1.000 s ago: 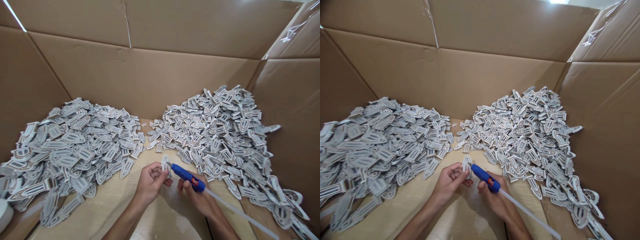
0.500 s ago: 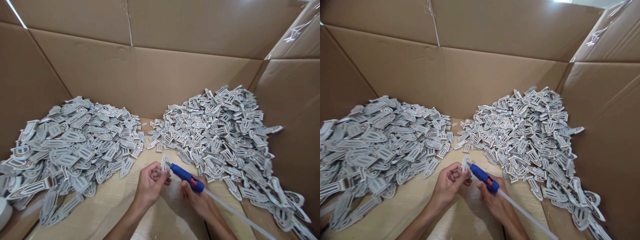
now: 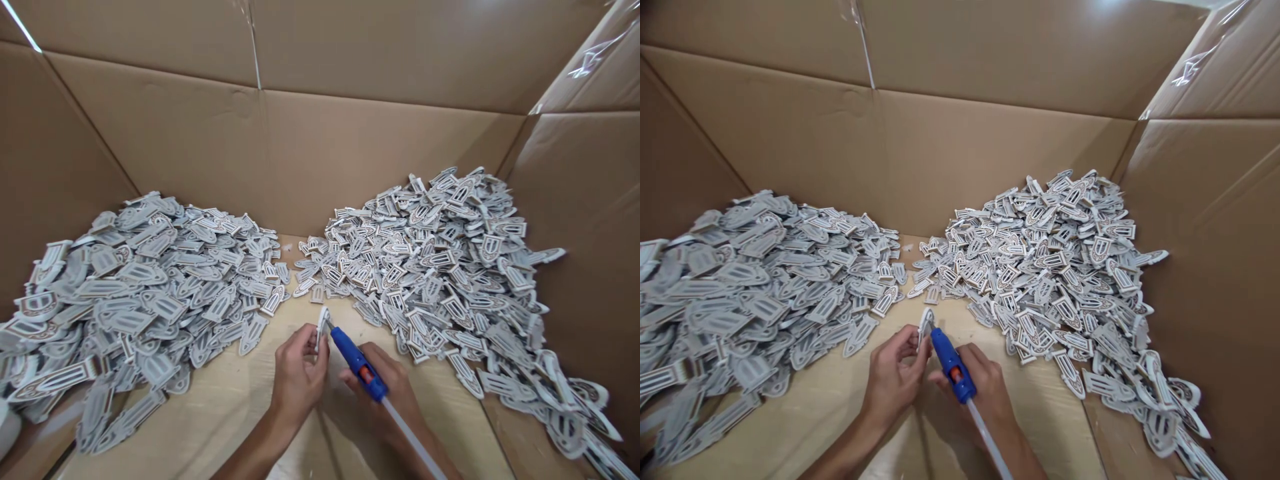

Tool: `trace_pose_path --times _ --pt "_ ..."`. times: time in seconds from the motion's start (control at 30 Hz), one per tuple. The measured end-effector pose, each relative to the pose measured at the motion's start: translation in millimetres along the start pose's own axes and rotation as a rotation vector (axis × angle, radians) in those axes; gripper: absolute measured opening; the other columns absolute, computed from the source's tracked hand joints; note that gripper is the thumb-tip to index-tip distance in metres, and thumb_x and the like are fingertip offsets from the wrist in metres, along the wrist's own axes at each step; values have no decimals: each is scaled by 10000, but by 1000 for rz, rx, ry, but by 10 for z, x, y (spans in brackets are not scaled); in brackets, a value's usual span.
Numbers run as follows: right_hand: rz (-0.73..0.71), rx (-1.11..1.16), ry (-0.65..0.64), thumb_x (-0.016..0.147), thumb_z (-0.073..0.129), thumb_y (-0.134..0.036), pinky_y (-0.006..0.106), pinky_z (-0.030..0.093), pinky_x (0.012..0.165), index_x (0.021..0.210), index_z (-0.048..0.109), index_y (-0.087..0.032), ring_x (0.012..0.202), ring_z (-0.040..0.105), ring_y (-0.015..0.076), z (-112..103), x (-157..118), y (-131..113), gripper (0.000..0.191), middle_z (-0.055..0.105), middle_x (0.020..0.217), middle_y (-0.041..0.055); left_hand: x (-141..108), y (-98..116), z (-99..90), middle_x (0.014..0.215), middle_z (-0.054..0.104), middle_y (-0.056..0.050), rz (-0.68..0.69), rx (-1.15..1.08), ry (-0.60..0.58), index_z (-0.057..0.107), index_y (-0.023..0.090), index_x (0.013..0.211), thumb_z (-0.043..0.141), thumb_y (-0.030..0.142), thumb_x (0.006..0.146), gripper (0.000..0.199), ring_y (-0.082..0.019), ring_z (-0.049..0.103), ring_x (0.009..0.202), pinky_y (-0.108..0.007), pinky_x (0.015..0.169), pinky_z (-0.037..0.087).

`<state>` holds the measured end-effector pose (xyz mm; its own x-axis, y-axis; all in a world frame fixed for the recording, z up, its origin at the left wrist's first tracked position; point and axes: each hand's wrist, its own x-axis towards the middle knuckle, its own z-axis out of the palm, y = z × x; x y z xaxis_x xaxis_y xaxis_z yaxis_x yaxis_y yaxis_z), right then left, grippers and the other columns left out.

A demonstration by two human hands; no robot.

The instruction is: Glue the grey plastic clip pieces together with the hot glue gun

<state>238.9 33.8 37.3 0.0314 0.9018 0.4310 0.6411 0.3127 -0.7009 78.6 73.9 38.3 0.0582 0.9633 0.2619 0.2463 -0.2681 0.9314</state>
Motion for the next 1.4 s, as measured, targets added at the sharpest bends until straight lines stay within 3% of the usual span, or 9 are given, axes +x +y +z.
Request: trace_pose_path --times 0.1,0.2,0.3,0.4,0.5,0.67,0.87,1.4 --pt "-22 -99 186 966 586 -613 245 433 572 756 586 -231 569 557 148 -21 -7 58 436 594 665 19 21 -29 29 679 605 -6 -89 -115 -17 552 205 741 639 385 926 273 -154 644 635 -214 617 525" --pt "82 -77 218 971 585 -595 268 459 594 756 610 -234 594 576 165 -124 21 105 421 603 663 25 70 -59 29 800 670 -35 -195 -292 -72 550 203 823 671 457 906 293 -180 690 735 -241 669 559" --pt "165 -6 163 975 568 -594 291 458 566 722 639 -234 564 567 172 -242 59 163 446 626 630 28 125 -62 -14 851 699 -56 -273 -361 -128 558 195 898 703 517 867 355 -185 685 701 -246 610 546" --pt "191 87 78 974 555 -603 291 428 527 682 639 -230 519 544 164 -312 68 242 481 627 580 26 166 -47 -72 684 590 7 -229 -272 -101 593 175 861 713 490 860 337 -122 550 560 -191 504 410" --pt "209 189 -50 963 548 -638 281 431 552 719 660 -213 542 582 161 -334 51 286 502 640 594 24 186 -36 -109 668 520 19 -167 -212 -68 614 161 801 704 461 868 320 -102 467 567 -188 499 338" --pt "221 288 -249 923 535 -727 264 390 551 691 604 -202 559 553 142 -333 34 206 578 624 623 16 188 4 -101 668 500 20 -207 -265 -134 587 167 788 702 520 852 377 -113 461 579 -205 505 321" --pt "217 267 -301 911 520 -759 261 352 561 660 575 -200 564 514 134 -305 39 159 616 595 609 2 171 50 -79 648 509 18 -254 -336 -211 610 162 798 726 586 813 440 -119 467 588 -208 534 348" --pt "257 256 -304 894 553 -740 257 339 537 653 541 -205 559 478 132 -269 59 140 587 541 591 -13 148 17 -68 651 524 14 -262 -372 -241 632 156 819 735 595 816 452 -121 475 590 -205 543 363"
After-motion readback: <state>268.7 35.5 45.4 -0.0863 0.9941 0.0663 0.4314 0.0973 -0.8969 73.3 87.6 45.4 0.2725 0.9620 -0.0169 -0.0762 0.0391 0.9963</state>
